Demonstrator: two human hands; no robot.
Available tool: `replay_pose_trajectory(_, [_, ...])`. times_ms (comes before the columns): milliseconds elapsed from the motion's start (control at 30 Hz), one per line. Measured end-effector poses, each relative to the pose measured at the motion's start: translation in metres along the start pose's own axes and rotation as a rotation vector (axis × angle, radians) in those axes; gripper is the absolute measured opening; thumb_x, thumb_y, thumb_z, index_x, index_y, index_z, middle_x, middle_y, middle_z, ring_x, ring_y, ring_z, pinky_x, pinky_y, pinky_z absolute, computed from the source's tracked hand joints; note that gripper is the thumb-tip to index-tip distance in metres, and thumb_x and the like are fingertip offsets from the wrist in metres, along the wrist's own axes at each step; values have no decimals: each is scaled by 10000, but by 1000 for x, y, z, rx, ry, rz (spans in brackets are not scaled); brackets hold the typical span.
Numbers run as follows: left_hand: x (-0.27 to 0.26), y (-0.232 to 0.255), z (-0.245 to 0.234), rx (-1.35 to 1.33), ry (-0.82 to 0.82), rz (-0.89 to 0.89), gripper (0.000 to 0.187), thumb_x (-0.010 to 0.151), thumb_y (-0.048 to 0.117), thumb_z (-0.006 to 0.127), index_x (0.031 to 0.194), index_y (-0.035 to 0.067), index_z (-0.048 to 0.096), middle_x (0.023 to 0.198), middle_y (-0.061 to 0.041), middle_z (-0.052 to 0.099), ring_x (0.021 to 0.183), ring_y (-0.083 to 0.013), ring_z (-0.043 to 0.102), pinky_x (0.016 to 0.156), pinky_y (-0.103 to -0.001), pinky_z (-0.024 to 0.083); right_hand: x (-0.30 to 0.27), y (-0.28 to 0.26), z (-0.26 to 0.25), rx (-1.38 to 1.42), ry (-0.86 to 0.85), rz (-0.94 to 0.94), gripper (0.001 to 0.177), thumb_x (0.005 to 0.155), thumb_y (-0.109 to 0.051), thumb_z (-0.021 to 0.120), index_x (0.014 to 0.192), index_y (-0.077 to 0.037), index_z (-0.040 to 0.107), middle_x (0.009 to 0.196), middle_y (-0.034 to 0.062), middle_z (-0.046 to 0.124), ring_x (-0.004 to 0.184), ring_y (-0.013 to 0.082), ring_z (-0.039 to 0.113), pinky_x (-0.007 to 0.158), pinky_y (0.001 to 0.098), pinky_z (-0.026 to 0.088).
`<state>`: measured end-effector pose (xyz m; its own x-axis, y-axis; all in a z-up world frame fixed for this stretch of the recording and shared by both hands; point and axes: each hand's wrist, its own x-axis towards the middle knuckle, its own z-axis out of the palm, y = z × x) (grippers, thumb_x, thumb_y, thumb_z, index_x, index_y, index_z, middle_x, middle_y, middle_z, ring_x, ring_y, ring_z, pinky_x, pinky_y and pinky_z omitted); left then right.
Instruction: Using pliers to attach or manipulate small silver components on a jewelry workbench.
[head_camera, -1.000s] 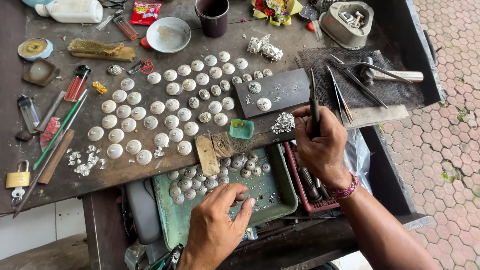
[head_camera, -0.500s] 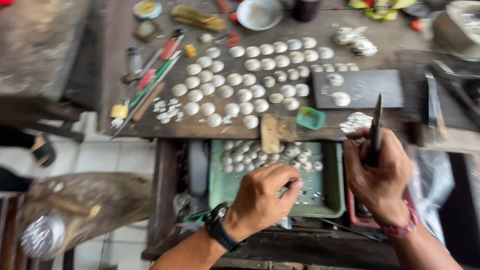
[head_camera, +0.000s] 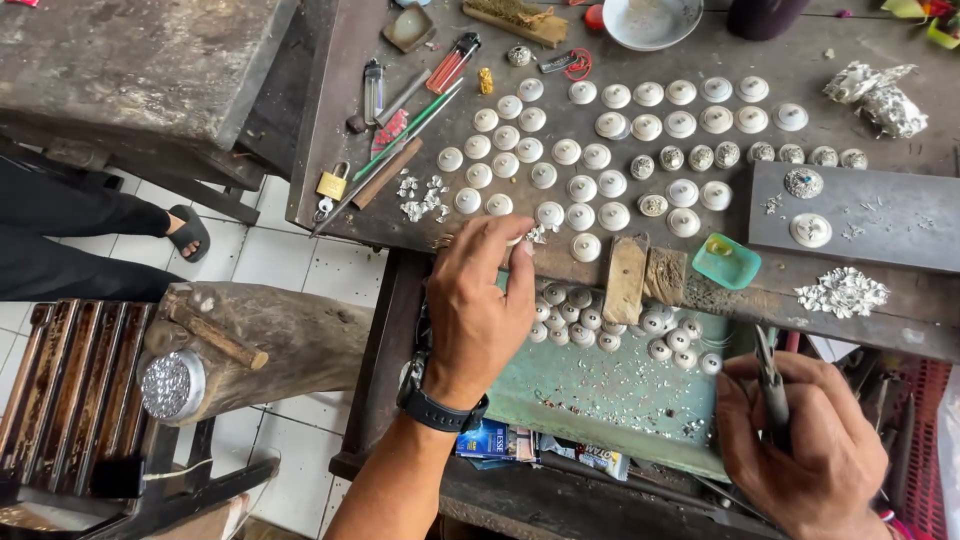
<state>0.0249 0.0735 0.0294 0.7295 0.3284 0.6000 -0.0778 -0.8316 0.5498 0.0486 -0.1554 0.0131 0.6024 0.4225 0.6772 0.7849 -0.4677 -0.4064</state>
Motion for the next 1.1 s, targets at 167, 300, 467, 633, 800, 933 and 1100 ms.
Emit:
replay_pose_trajectory(167, [1, -2, 8, 124, -73, 89, 196, 799, 64, 570, 987, 75, 622, 1129, -157, 486, 1000, -284, 421, 841, -378, 401, -8, 3, 0, -39, -26, 73, 320, 806, 18, 677, 611, -5, 423, 817, 124, 634, 686, 212, 566, 589, 279, 434])
replay_pose_trajectory(300, [3, -1, 8, 172, -110, 157, 253, 777, 36, 573, 1006, 130, 627, 1279, -205, 421, 1216, -382, 363, 1016, -475, 281, -11, 3, 1, -77, -28, 108, 307, 821, -18, 697, 641, -5, 449, 867, 126, 636, 720, 221, 577, 619, 288, 442])
replay_pose_trajectory(467, [3, -2, 11, 222, -124, 167, 231, 774, 39, 547, 950, 141, 656, 1274, -202, 429, 1212, -397, 360, 983, -530, 281, -10, 2, 1, -49, -28, 131, 307, 818, -11, 688, 628, -6, 447, 866, 131, 630, 708, 210, 567, 626, 284, 442])
replay_pose_trajectory(633, [0, -2, 12, 148, -144, 122, 187, 754, 46, 538, 897, 118, 636, 1268, -175, 450, 1224, -380, 348, 1006, -526, 246, -12, 8, 1, -63, -56, 62, 317, 805, -12, 686, 616, -6, 431, 822, 132, 623, 720, 225, 573, 574, 285, 434])
replay_pose_trajectory(800, [1, -3, 10, 189, -124, 144, 259, 747, 25, 546, 980, 116, 612, 1267, -184, 452, 1220, -386, 365, 998, -508, 257, -20, 15, 2, -79, -51, 75, 317, 789, -33, 708, 630, -10, 434, 836, 145, 606, 711, 246, 558, 594, 302, 439])
replay_pose_trajectory(933, [-1, -4, 14, 219, -130, 136, 245, 748, 41, 544, 960, 135, 622, 1270, -174, 446, 1218, -393, 366, 986, -586, 261, -20, 14, 2, -99, -54, 67, 298, 794, -31, 715, 653, -8, 453, 825, 132, 605, 721, 241, 561, 606, 295, 444])
replay_pose_trajectory(1100, [-1, -4, 14, 113, -158, 124, 226, 735, 39, 510, 926, 92, 619, 1259, -182, 449, 1226, -379, 346, 1011, -488, 269, -21, 13, 2, -85, -62, 107, 312, 792, -46, 714, 643, -16, 441, 849, 133, 607, 729, 237, 563, 592, 297, 431])
